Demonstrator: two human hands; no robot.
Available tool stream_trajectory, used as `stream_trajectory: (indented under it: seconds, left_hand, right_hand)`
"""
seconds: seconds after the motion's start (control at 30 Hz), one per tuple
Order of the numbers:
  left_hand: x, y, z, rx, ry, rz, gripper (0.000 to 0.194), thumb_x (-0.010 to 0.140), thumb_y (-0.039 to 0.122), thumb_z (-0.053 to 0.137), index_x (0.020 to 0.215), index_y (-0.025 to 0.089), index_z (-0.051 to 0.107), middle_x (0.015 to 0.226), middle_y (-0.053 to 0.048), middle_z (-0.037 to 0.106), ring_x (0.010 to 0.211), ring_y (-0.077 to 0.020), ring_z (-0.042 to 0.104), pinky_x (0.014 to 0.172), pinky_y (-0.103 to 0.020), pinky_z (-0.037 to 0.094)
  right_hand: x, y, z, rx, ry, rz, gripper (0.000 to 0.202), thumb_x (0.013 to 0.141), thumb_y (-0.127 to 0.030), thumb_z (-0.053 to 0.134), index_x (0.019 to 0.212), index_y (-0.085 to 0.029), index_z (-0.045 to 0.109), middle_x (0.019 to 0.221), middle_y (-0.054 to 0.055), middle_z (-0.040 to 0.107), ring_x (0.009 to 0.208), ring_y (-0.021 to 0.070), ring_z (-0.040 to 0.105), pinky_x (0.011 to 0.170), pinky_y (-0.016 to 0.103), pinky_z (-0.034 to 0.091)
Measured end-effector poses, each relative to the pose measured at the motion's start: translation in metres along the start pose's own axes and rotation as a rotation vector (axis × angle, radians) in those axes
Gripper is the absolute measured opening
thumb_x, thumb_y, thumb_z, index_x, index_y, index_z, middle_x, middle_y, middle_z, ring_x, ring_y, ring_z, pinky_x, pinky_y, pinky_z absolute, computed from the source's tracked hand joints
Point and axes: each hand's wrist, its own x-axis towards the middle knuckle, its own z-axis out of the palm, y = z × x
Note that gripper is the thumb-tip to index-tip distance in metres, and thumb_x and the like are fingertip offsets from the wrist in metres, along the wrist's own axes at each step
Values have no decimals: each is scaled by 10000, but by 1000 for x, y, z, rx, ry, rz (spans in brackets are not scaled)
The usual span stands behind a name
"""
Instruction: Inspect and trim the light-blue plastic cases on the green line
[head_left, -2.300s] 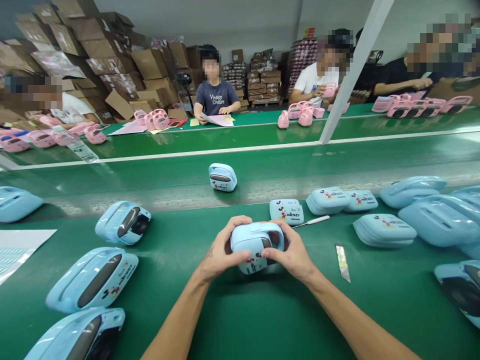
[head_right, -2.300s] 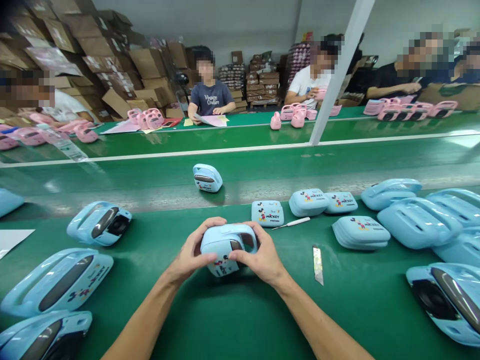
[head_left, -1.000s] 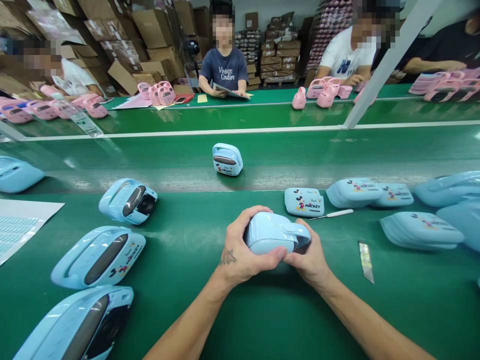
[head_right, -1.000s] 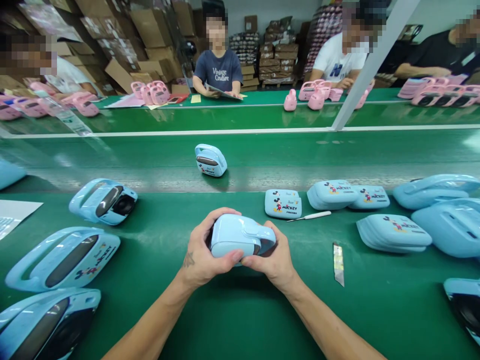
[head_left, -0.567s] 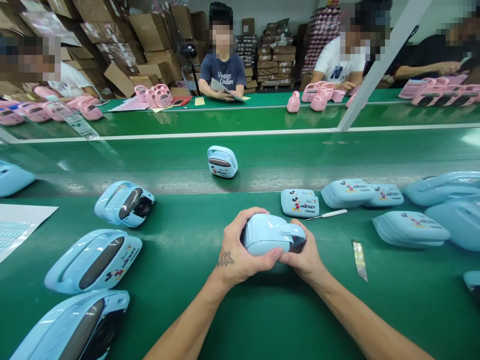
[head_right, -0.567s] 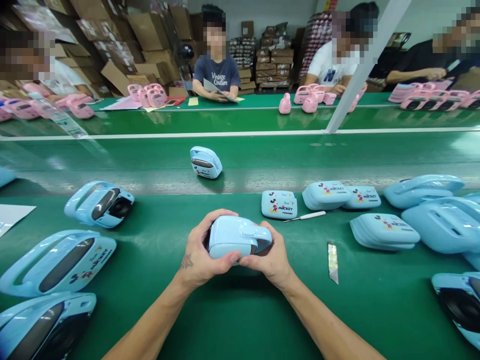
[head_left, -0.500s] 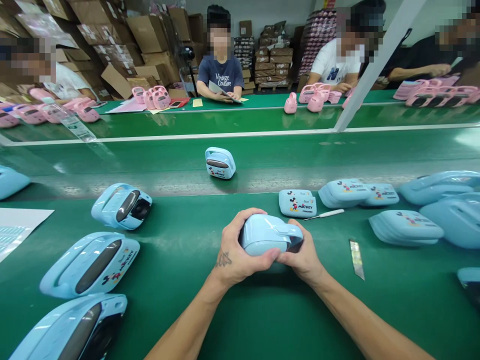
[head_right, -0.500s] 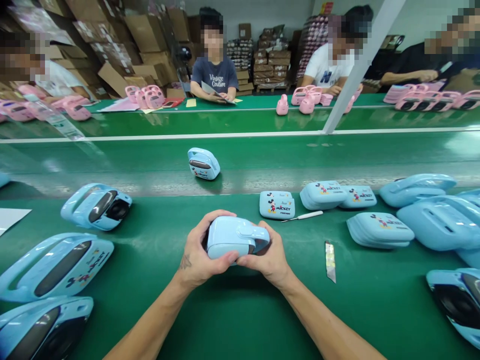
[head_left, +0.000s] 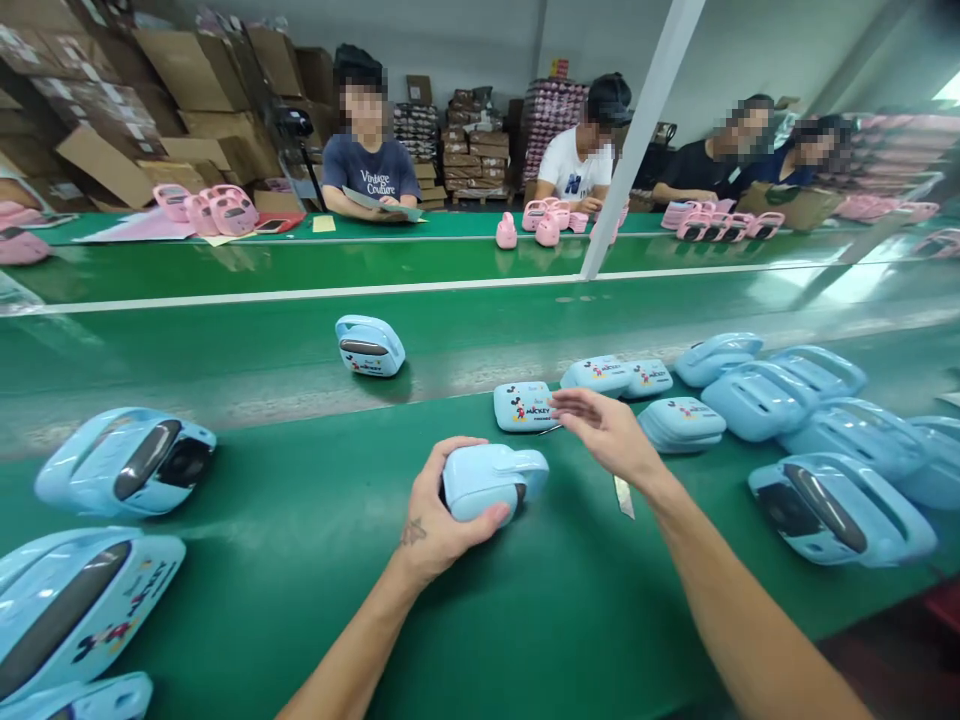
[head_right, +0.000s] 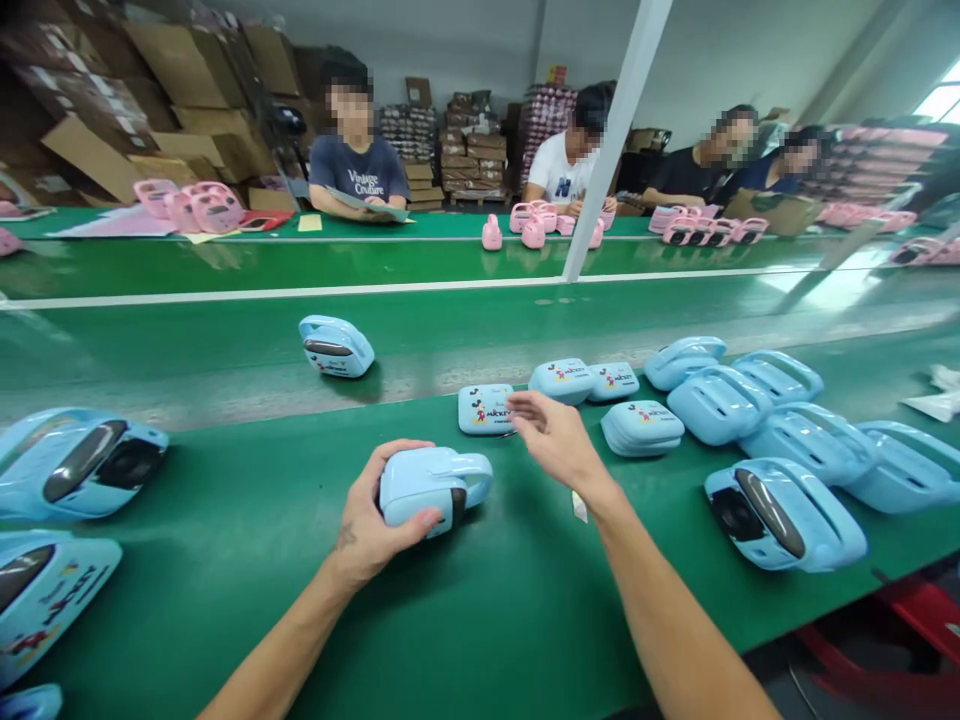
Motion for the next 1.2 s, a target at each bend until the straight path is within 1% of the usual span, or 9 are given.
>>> stream_trajectory:
  seconds: [0.07, 0.17, 0.43, 0.53, 0.63, 0.73, 0.83, 1.0, 1.2]
  left_hand:
    - [-6, 6, 8, -1, -83, 32, 587, 605, 349, 830, 1140, 236, 615, 1079, -53, 718, 881, -233, 684, 812, -378, 568]
    - [-13, 13, 20, -35, -187, 73, 600, 599, 305, 832, 1150, 240, 603, 1107, -58, 700, 936, -249, 683, 889, -423, 549]
    - [-16, 10, 30, -38, -242, 126, 617, 611, 316, 844, 1161, 246, 574, 1158, -67, 668, 1022, -269, 669, 950, -446, 516]
    - [-17, 10, 31, -34, -242, 127, 624, 611, 316, 849, 1164, 252, 569, 1160, -68, 673, 1022, -273, 674, 941, -441, 521]
    - [-18, 10, 33, -50, -232, 126, 647, 619, 313, 851, 1189, 264, 546, 1204, -69, 673, 1070, -280, 672, 967, -446, 514]
    - [-21, 10, 36, -43, -209, 146, 682, 617, 305, 859, 1208, 273, 520, 1237, -71, 673, 1113, -287, 667, 993, -453, 500]
    - [-23, 12, 40, -15, -194, 166, 660, 633, 306, 850, 1204, 273, 522, 1186, -53, 683, 1044, -262, 682, 933, -418, 523]
    - [-24, 15, 44, 5, -172, 217, 612, 649, 311, 828, 1188, 262, 542, 1164, -52, 675, 1009, -249, 681, 884, -385, 536]
    - [-26, 15, 47, 9, -139, 274, 572, 680, 304, 810, 1181, 268, 537, 1160, -62, 675, 1020, -247, 684, 888, -388, 544]
  right_hand:
    - [-5, 18, -6, -390, 56, 14, 343, 927, -104, 444, 1212, -115, 635, 1183, 193, 722, 1099, 293, 686, 961, 458, 531]
    - [-15, 34, -2, -548, -10, -21, 420, 857, 10, 441, 1205, -72, 662, 1295, 231, 663, 1235, 338, 580, 1045, 488, 450]
    - [-23, 39, -11, -840, -183, -137, 297, 965, -88, 407, 1065, -148, 680, 1037, 167, 661, 1001, 295, 569, 838, 395, 455]
    - [-34, 24, -26, -676, -84, -150, 244, 983, -127, 386, 1043, -170, 619, 1008, 130, 648, 938, 262, 592, 815, 370, 464]
    - [-52, -12, -44, -444, -9, -103, 202, 1019, -219, 393, 1110, -206, 573, 933, 63, 659, 788, 215, 615, 709, 333, 472]
    - [-71, -56, -54, -354, -147, -141, 193, 1033, -276, 426, 1074, -253, 613, 844, 17, 660, 706, 183, 608, 642, 298, 445]
    - [-83, -86, -52, -398, -322, -243, 293, 1043, -336, 443, 829, -257, 628, 705, 2, 619, 579, 163, 533, 549, 300, 345]
    - [-84, -96, -39, -557, -438, -298, 377, 1038, -389, 439, 713, -240, 560, 633, 4, 595, 479, 149, 438, 503, 327, 193]
    - [-76, -91, -37, -579, -497, -248, 393, 1038, -396, 423, 696, -237, 534, 604, 0, 606, 458, 144, 457, 504, 330, 182]
